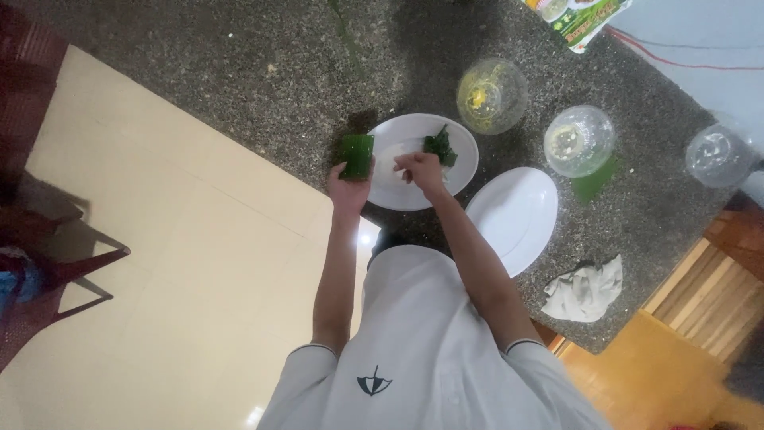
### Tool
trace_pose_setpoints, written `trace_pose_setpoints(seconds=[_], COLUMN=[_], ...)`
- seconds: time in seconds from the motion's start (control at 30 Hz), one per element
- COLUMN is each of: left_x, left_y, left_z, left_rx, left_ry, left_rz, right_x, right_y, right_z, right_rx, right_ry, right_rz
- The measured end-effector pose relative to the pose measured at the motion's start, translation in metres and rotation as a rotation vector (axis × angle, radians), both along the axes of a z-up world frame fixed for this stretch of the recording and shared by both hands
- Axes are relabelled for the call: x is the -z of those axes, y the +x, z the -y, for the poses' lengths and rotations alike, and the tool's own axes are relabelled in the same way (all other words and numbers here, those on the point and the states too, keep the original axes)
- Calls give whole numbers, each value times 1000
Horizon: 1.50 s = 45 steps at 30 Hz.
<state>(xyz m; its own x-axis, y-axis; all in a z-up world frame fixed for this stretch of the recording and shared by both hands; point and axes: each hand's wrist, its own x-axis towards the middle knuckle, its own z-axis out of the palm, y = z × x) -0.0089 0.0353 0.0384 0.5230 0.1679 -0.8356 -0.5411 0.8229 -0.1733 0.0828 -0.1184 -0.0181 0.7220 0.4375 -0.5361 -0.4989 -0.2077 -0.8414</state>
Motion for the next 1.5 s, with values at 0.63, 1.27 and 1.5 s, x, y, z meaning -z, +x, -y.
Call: trace_pose_setpoints(seconds=[0.63, 1.27, 1.5], left_x=[7, -3, 2], left_y=[-8, -8, -11], left_z=[-1, -1, -2], left_rx=[-16, 4, -20], left_ry=[72, 63, 60], left_rz=[29, 18, 18], right_x=[-30, -3, -13], right_y=[-2, -4, -7], right_z=[-5, 1, -2], right_rx=[16, 6, 43], right_ry=[151, 153, 125], right_rz=[-166, -82, -42])
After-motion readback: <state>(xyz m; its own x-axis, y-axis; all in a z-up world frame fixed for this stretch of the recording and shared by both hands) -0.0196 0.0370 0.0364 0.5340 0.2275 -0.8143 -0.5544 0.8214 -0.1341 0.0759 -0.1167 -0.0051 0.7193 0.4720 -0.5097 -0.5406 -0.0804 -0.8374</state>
